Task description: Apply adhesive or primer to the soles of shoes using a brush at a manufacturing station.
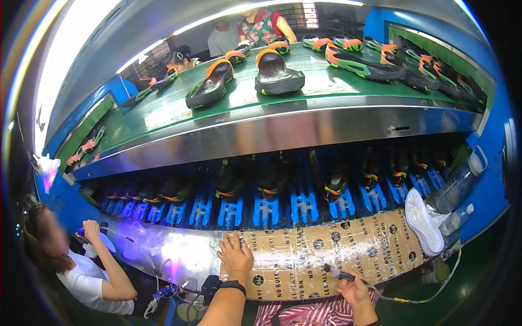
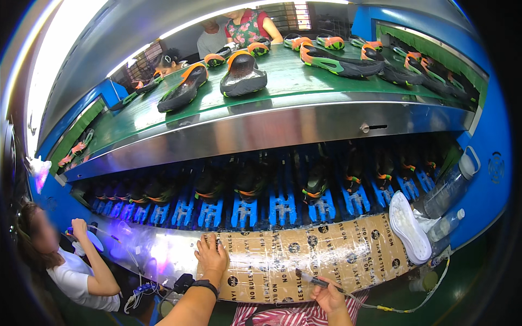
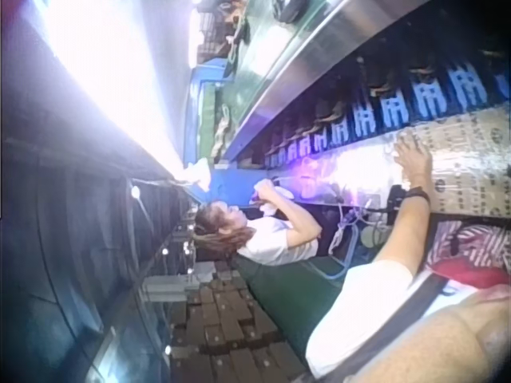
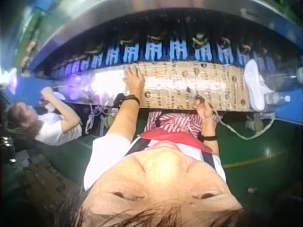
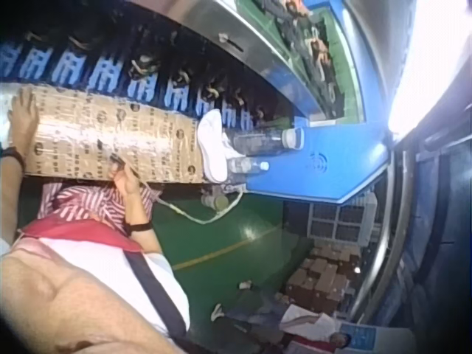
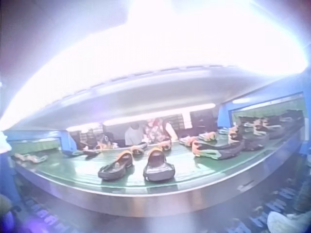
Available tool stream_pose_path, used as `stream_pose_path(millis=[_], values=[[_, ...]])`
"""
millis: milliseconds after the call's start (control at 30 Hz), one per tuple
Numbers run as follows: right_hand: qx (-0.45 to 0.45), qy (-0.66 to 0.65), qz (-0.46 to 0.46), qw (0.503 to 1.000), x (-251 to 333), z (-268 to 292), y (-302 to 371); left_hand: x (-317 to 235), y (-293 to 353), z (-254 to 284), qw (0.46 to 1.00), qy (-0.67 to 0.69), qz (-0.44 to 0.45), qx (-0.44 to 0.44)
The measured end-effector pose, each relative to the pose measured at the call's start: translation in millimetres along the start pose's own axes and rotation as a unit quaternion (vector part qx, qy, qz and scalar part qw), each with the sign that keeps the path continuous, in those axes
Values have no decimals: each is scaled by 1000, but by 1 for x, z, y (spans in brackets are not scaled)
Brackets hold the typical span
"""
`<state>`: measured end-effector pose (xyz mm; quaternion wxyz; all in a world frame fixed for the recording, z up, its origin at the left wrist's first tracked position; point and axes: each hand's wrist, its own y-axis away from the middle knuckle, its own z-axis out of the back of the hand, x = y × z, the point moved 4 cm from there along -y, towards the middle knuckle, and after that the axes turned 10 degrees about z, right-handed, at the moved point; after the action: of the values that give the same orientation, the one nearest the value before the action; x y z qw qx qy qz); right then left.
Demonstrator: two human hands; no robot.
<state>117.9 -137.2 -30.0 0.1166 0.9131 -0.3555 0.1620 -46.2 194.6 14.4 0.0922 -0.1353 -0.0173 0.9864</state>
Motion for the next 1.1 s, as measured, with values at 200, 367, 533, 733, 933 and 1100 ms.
stream_pose_path(millis=[200,367,533,733,933,1100], values=[[6,6,-3,1000,-1,-1,0,0,1,4,1000,-7,-1,-9],[5,9,-6,1000,-2,-2,-1,0,0,6,1000,-8,-6,-19],[4,4,-6,1000,-2,-2,-1,0,0,6,1000,4,-11,-27],[11,1,-7,1000,-3,-4,-1,1,0,8,1000,7,-6,-23],[9,-8,-6,1000,-2,-6,0,1,0,7,1000,7,-4,-17],[9,-4,-6,1000,-3,-5,0,3,0,8,1000,9,1,-17]])
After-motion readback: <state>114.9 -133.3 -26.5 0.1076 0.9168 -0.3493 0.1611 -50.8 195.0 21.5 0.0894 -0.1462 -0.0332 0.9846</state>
